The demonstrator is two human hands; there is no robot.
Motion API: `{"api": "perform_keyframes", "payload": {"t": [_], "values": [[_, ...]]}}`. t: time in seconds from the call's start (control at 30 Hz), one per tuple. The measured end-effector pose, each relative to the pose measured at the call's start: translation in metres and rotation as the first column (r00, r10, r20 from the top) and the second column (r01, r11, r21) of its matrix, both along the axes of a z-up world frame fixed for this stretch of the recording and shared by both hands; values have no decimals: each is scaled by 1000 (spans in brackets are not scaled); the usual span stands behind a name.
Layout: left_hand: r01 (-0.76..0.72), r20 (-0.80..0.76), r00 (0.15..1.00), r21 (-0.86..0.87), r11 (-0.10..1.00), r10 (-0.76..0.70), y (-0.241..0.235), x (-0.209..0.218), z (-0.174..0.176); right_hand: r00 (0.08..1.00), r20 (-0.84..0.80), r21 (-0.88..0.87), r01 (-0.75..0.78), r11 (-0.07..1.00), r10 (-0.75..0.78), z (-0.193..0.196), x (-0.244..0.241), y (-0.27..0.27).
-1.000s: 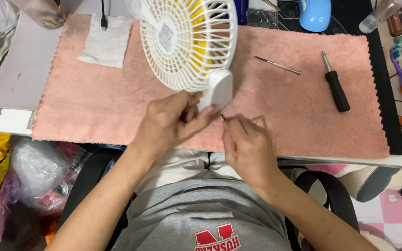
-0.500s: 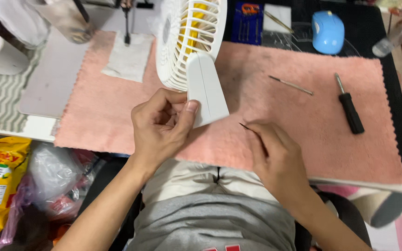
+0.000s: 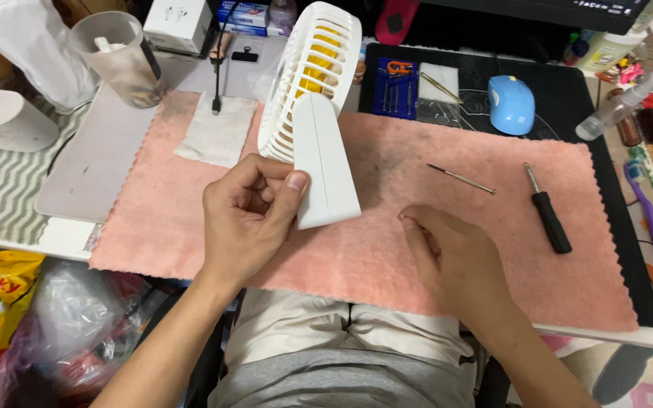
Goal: The person assembles a small white portable fan by inserting and tightening screws into the base and housing using a screwdriver. They rotate the fan to access different screw holes and secure the components together.
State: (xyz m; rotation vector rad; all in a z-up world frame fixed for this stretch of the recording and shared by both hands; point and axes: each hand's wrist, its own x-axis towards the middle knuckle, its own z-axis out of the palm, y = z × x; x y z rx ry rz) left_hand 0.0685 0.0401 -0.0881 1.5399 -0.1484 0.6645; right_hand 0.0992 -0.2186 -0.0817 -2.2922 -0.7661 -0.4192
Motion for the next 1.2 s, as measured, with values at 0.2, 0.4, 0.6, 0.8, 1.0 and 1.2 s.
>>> {"api": "perform_keyframes", "payload": {"t": [0.2, 0.4, 0.6, 0.8, 1.0, 1.2], "values": [[-12, -13, 1000, 19, 1000, 13, -2, 1, 7, 946, -249, -468, 72, 881, -209, 23, -2, 3], [15, -8, 1000, -9, 1000, -15, -9, -1, 11, 895, -378, -347, 101, 932, -238, 35, 1, 2], [-66, -77, 994, 131, 989, 77, -17, -8, 21, 995, 68, 82, -82, 993, 76, 65, -27, 26], [-10, -72, 997, 40, 999, 13, -25, -12, 25, 950, 309, 206, -101, 973, 34, 58, -29, 52], [-46, -118, 992, -39, 998, 41, -37, -22, 38, 946, 324, 272, -91, 958, -2, 55, -33, 65], [-30, -128, 992, -85, 996, 19, -39, -23, 38, 938, 346, 253, -76, 965, -17, 55, -35, 67]]}}
